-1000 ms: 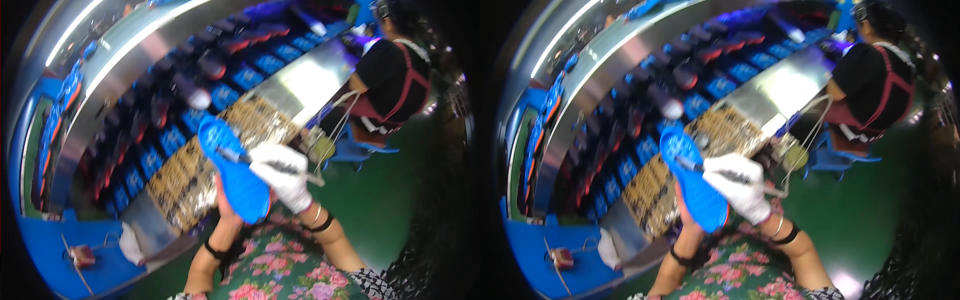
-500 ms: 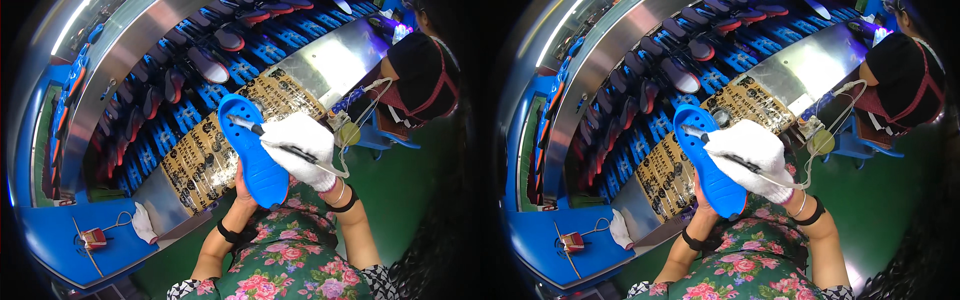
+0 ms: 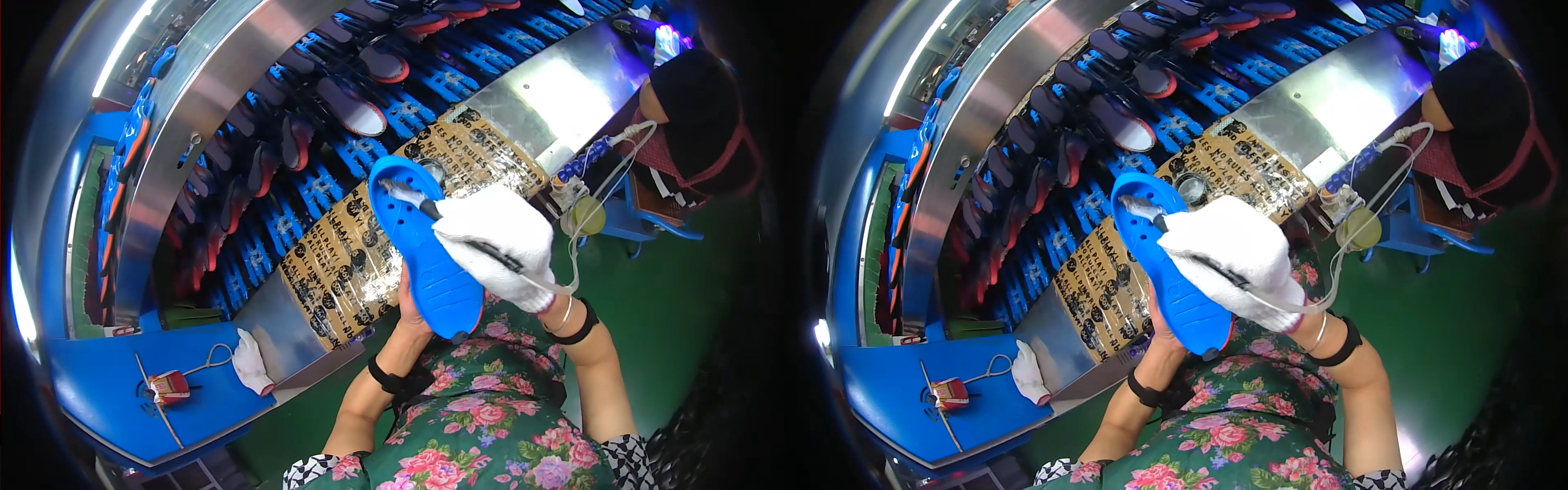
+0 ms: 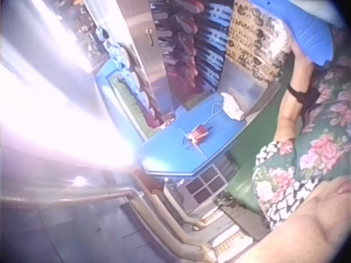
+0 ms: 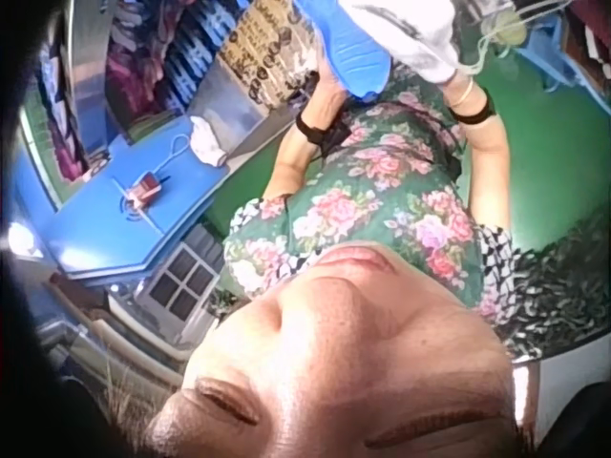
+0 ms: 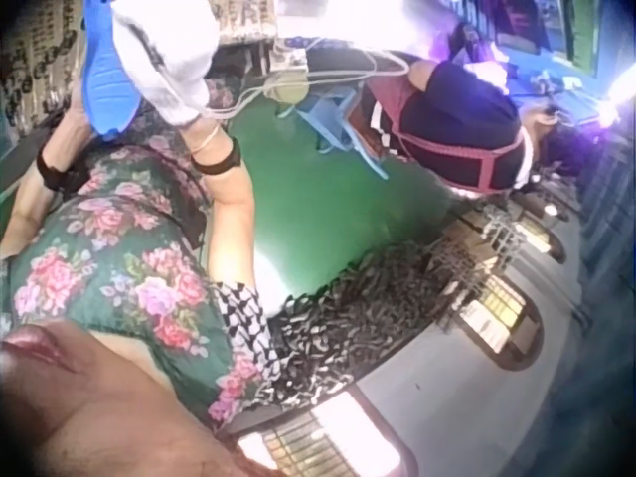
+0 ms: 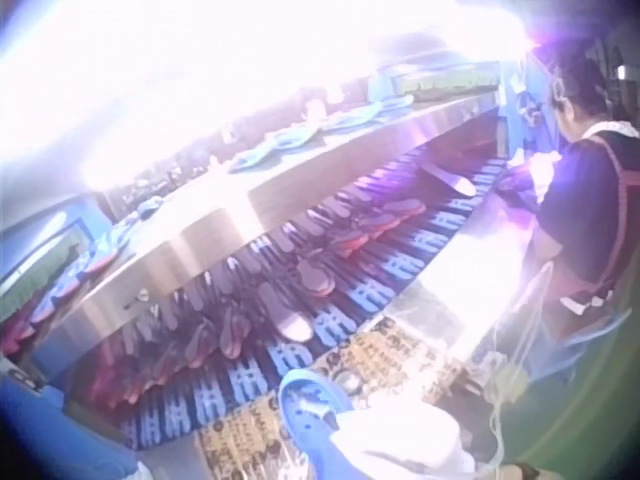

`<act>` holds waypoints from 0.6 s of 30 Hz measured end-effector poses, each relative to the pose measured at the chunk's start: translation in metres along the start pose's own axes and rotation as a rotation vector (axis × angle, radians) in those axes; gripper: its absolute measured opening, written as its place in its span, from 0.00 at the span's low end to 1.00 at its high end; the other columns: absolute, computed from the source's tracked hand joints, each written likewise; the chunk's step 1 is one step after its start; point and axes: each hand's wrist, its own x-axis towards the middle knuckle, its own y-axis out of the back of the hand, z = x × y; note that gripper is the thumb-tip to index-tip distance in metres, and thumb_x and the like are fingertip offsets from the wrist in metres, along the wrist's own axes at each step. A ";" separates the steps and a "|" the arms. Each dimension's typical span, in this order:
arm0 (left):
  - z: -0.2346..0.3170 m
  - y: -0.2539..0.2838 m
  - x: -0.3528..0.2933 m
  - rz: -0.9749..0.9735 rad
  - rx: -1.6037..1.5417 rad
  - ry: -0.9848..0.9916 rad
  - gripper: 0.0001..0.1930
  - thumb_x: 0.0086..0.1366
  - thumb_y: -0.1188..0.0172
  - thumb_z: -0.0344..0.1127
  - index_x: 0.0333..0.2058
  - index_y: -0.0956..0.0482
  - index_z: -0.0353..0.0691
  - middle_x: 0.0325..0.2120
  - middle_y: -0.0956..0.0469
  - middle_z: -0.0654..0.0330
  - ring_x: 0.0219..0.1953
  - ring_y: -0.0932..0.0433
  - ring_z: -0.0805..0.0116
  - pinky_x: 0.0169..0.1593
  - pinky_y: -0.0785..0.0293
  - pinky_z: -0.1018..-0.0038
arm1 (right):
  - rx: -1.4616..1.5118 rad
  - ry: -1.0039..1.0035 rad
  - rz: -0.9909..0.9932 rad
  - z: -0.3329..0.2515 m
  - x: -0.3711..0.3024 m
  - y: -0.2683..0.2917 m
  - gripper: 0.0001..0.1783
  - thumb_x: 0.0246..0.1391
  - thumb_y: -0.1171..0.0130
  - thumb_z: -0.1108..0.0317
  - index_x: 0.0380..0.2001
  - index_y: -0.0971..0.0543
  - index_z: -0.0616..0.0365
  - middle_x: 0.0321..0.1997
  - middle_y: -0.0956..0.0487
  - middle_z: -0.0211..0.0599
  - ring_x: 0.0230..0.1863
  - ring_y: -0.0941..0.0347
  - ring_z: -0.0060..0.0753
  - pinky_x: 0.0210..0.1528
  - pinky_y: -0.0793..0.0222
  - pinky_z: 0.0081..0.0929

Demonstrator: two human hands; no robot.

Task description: Applying adhesive to the base of blue shoe components using a specialized applicator tool on a factory assembly line.

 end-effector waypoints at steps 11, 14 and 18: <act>0.011 -0.025 0.014 0.205 0.285 -0.140 0.45 0.66 0.52 0.72 0.71 0.44 0.45 0.66 0.34 0.54 0.66 0.33 0.51 0.70 0.40 0.50 | -0.025 0.054 0.033 -0.008 -0.015 0.001 0.12 0.45 0.29 0.77 0.37 0.14 0.57 0.38 0.15 0.42 0.36 0.18 0.39 0.41 0.23 0.33; 0.014 -0.026 0.026 0.075 0.225 -0.128 0.48 0.65 0.49 0.71 0.70 0.45 0.38 0.66 0.35 0.51 0.65 0.31 0.51 0.68 0.35 0.51 | 0.019 0.113 -0.028 -0.013 -0.032 -0.009 0.12 0.45 0.28 0.76 0.36 0.14 0.56 0.38 0.14 0.40 0.38 0.17 0.38 0.42 0.23 0.33; 0.015 -0.023 0.035 0.072 0.160 -0.255 0.47 0.66 0.49 0.69 0.70 0.46 0.39 0.66 0.34 0.50 0.64 0.30 0.50 0.67 0.34 0.51 | 0.279 -0.173 0.042 -0.008 -0.029 -0.002 0.11 0.46 0.29 0.75 0.36 0.14 0.56 0.39 0.14 0.37 0.39 0.18 0.34 0.41 0.23 0.30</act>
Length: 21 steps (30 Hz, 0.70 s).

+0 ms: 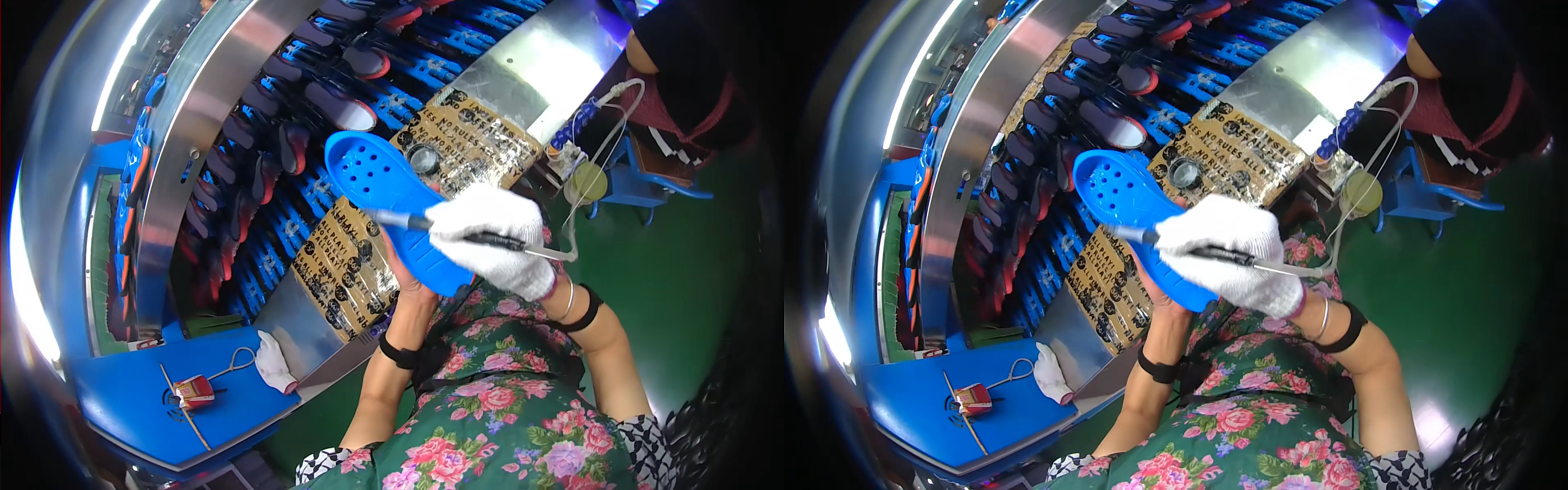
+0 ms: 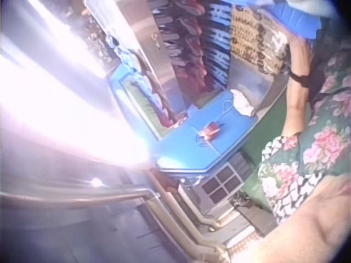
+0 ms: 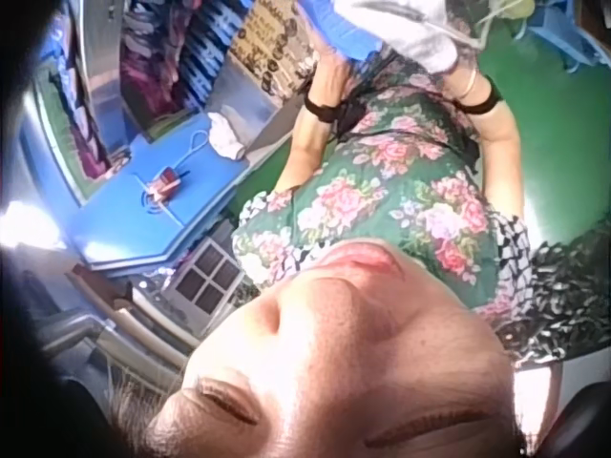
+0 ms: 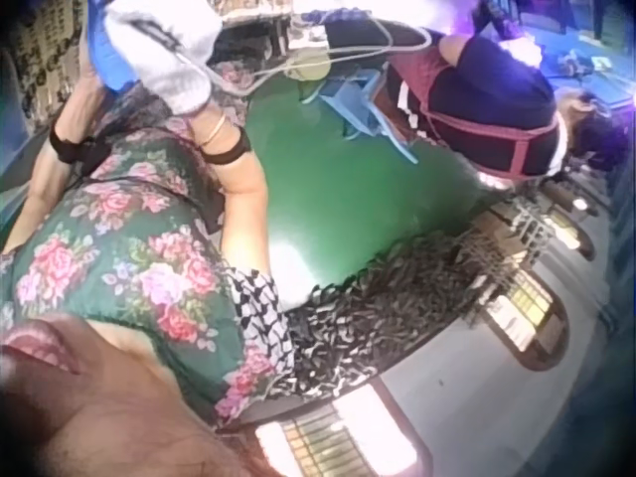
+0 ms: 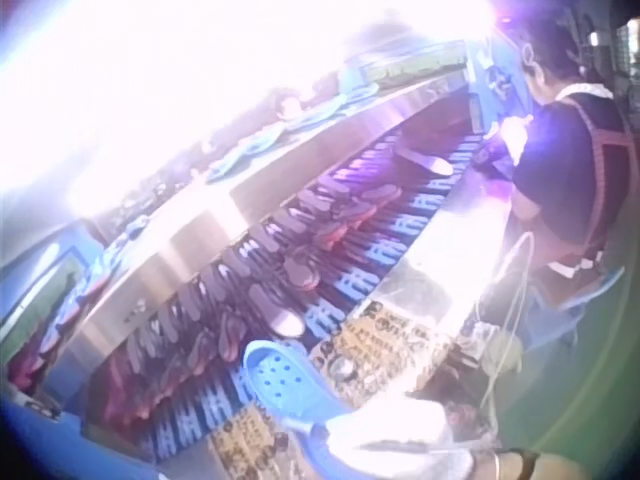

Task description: Applying adhesive to the base of blue shoe components using a specialized applicator tool on a factory assembly line.

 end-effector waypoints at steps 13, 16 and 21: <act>0.010 -0.004 0.021 -0.024 -0.153 0.047 0.50 0.62 0.48 0.74 0.70 0.45 0.42 0.63 0.32 0.51 0.58 0.28 0.38 0.60 0.28 0.39 | -0.166 0.176 -0.054 0.012 -0.010 0.007 0.13 0.44 0.28 0.74 0.36 0.13 0.55 0.42 0.14 0.40 0.39 0.17 0.43 0.43 0.22 0.36; 0.013 0.002 0.023 -0.231 -0.184 0.183 0.49 0.63 0.49 0.74 0.69 0.44 0.40 0.61 0.31 0.48 0.59 0.28 0.41 0.58 0.26 0.41 | -0.236 0.273 -0.127 0.007 -0.026 -0.008 0.13 0.45 0.27 0.73 0.37 0.13 0.52 0.41 0.14 0.37 0.38 0.17 0.39 0.40 0.22 0.35; 0.016 -0.006 0.020 -0.072 -0.222 0.087 0.50 0.61 0.46 0.75 0.68 0.43 0.41 0.63 0.33 0.50 0.62 0.31 0.43 0.54 0.25 0.41 | -0.071 0.093 -0.092 0.016 -0.017 0.008 0.10 0.46 0.28 0.72 0.35 0.14 0.53 0.39 0.14 0.37 0.37 0.18 0.39 0.41 0.22 0.33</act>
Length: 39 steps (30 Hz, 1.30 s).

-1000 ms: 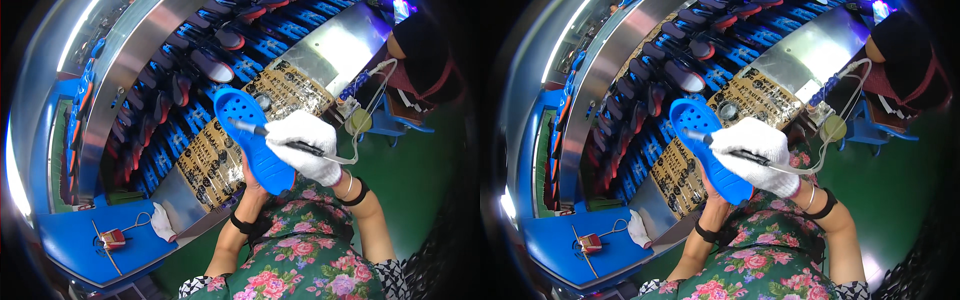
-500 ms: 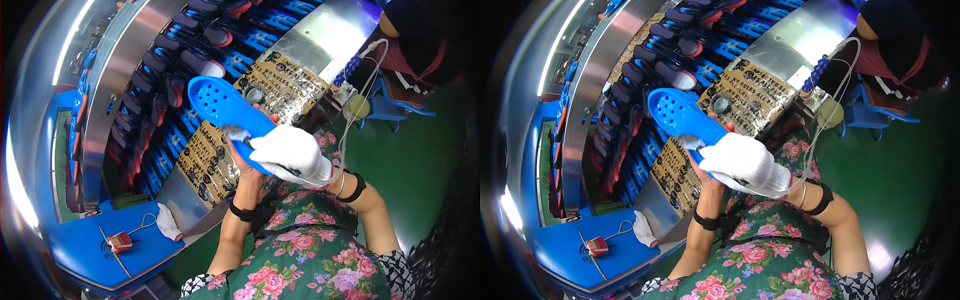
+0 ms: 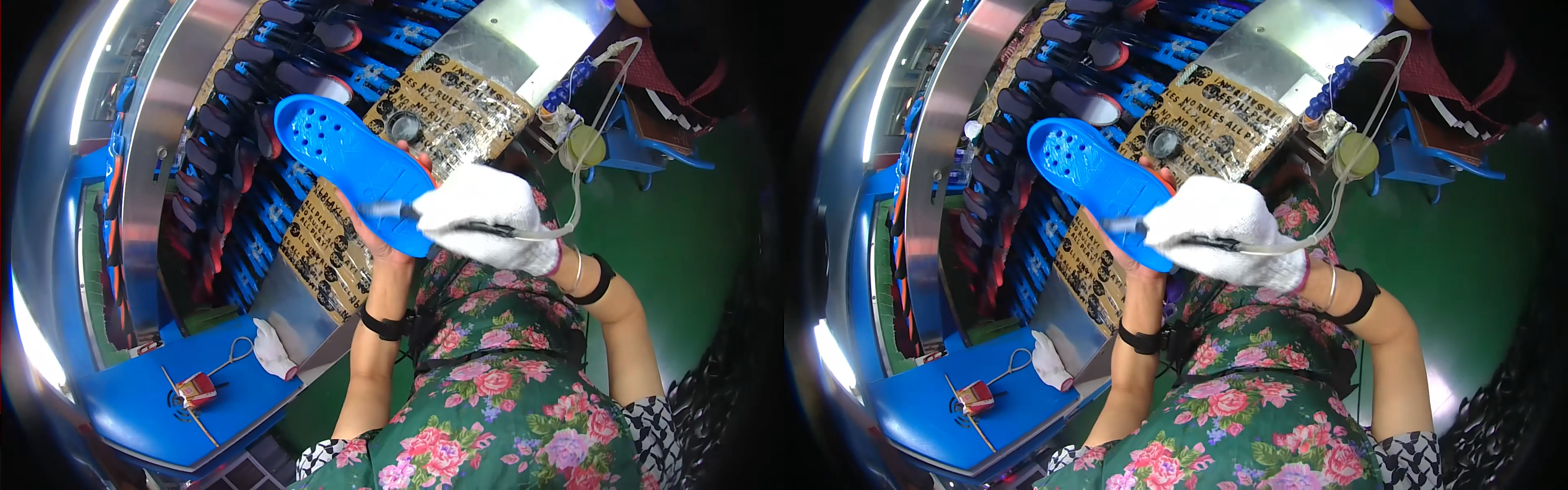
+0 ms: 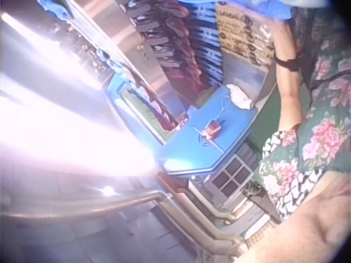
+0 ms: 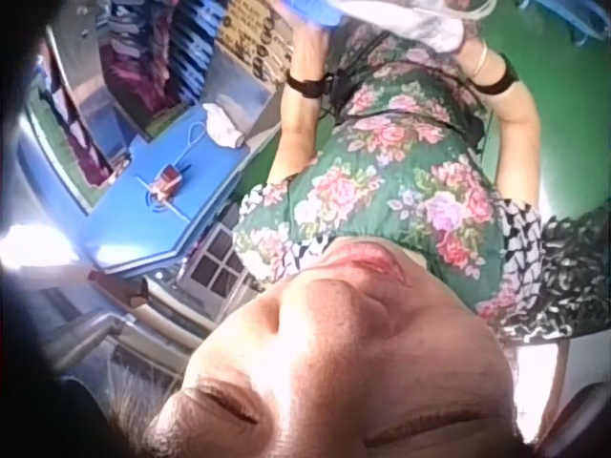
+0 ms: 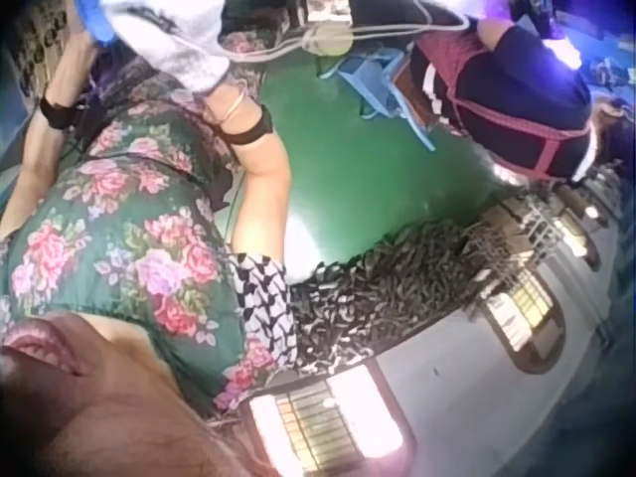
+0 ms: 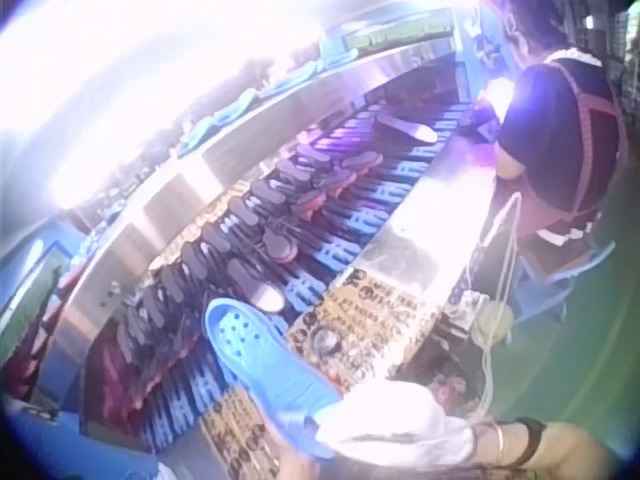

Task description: Applying adhesive to the base of blue shoe components using a specialized applicator tool on a factory assembly line.

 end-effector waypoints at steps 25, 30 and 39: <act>0.041 0.012 0.007 -0.279 0.102 0.310 0.57 0.57 0.39 0.69 0.73 0.54 0.41 0.68 0.45 0.37 0.53 0.27 0.36 0.51 0.21 0.49 | 0.237 -0.179 -0.221 -0.022 -0.024 -0.007 0.09 0.44 0.27 0.73 0.32 0.14 0.52 0.35 0.15 0.35 0.37 0.18 0.35 0.41 0.22 0.32; 0.039 -0.003 0.013 -0.242 0.203 0.376 0.56 0.55 0.36 0.68 0.71 0.49 0.36 0.63 0.39 0.38 0.46 0.26 0.42 0.46 0.23 0.53 | -0.077 0.029 -0.128 -0.011 -0.016 0.005 0.13 0.46 0.30 0.76 0.38 0.14 0.55 0.40 0.14 0.38 0.36 0.18 0.39 0.40 0.21 0.32; 0.064 0.000 0.025 -0.207 0.304 0.488 0.55 0.56 0.34 0.62 0.72 0.51 0.37 0.65 0.42 0.36 0.50 0.25 0.34 0.52 0.21 0.47 | 0.120 -0.047 -0.217 -0.017 -0.015 0.003 0.12 0.43 0.26 0.74 0.35 0.13 0.52 0.37 0.14 0.35 0.34 0.19 0.36 0.37 0.22 0.31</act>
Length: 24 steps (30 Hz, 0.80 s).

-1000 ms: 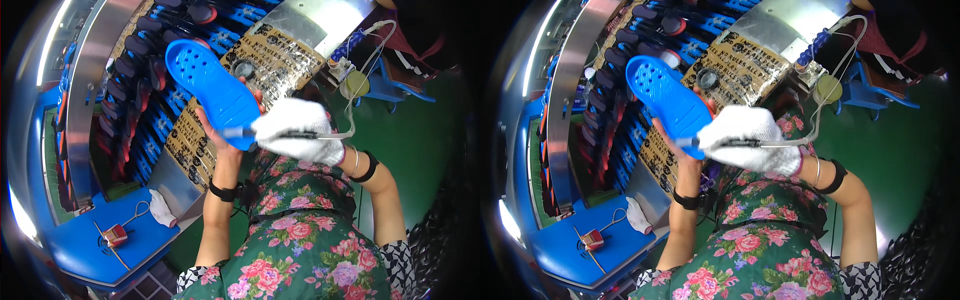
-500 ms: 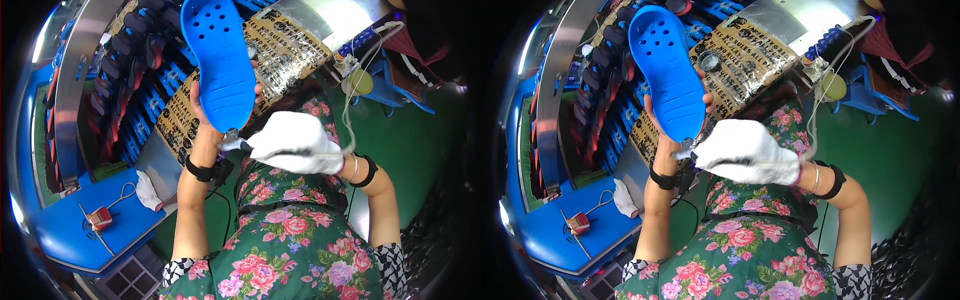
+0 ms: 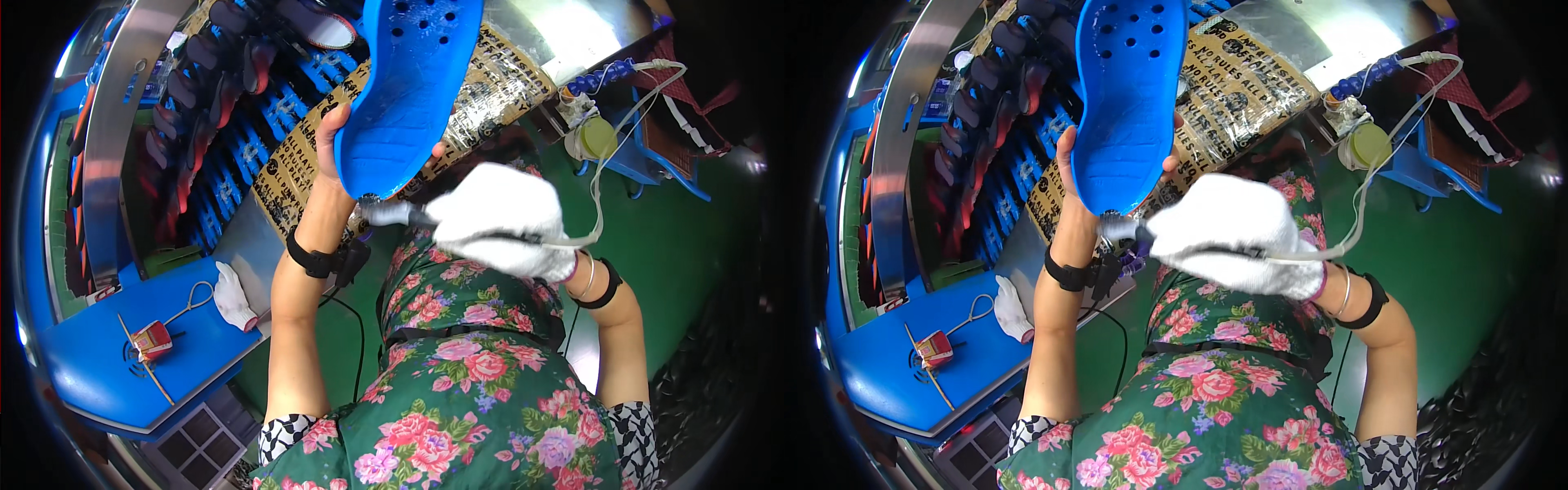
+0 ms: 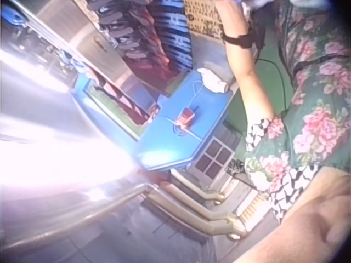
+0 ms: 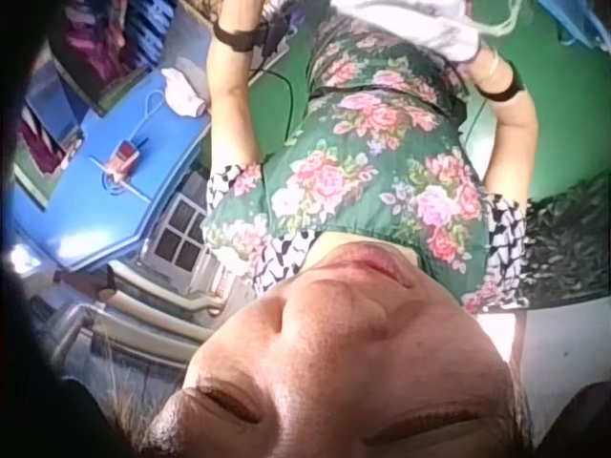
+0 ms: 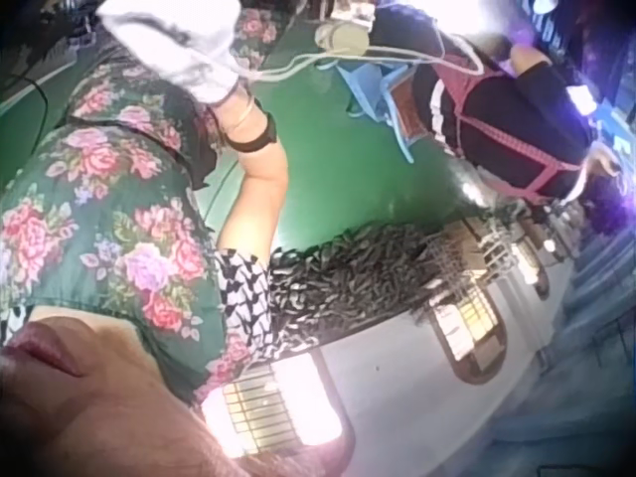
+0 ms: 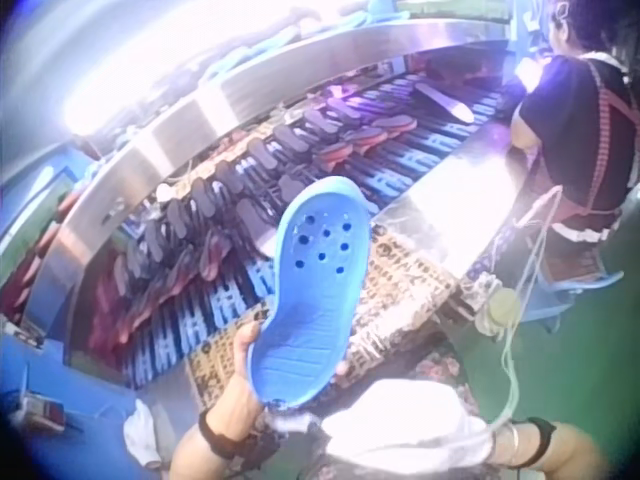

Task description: Applying adhesive to the base of blue shoe components using a specialized applicator tool on a factory assembly line.

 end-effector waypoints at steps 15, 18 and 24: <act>-0.041 -0.006 -0.020 0.127 -0.140 -0.072 0.48 0.65 0.50 0.68 0.71 0.49 0.36 0.66 0.40 0.36 0.62 0.30 0.38 0.58 0.27 0.41 | -0.554 0.141 0.203 0.014 0.052 0.036 0.12 0.43 0.27 0.76 0.34 0.14 0.56 0.36 0.14 0.40 0.34 0.19 0.39 0.39 0.24 0.32; -0.031 -0.020 -0.032 0.236 -0.087 -0.176 0.50 0.64 0.48 0.69 0.71 0.49 0.36 0.66 0.39 0.35 0.62 0.31 0.36 0.58 0.26 0.40 | -0.099 0.000 0.174 0.006 0.048 0.022 0.13 0.42 0.27 0.80 0.34 0.14 0.60 0.35 0.14 0.42 0.34 0.19 0.35 0.40 0.24 0.29; 0.047 -0.083 -0.072 -0.069 0.182 -0.455 0.68 0.49 0.30 0.71 0.72 0.59 0.32 0.66 0.43 0.35 0.58 0.28 0.34 0.59 0.27 0.42 | 0.594 -0.424 0.607 0.006 0.031 0.044 0.10 0.48 0.39 0.85 0.35 0.16 0.66 0.39 0.16 0.41 0.30 0.25 0.22 0.36 0.28 0.20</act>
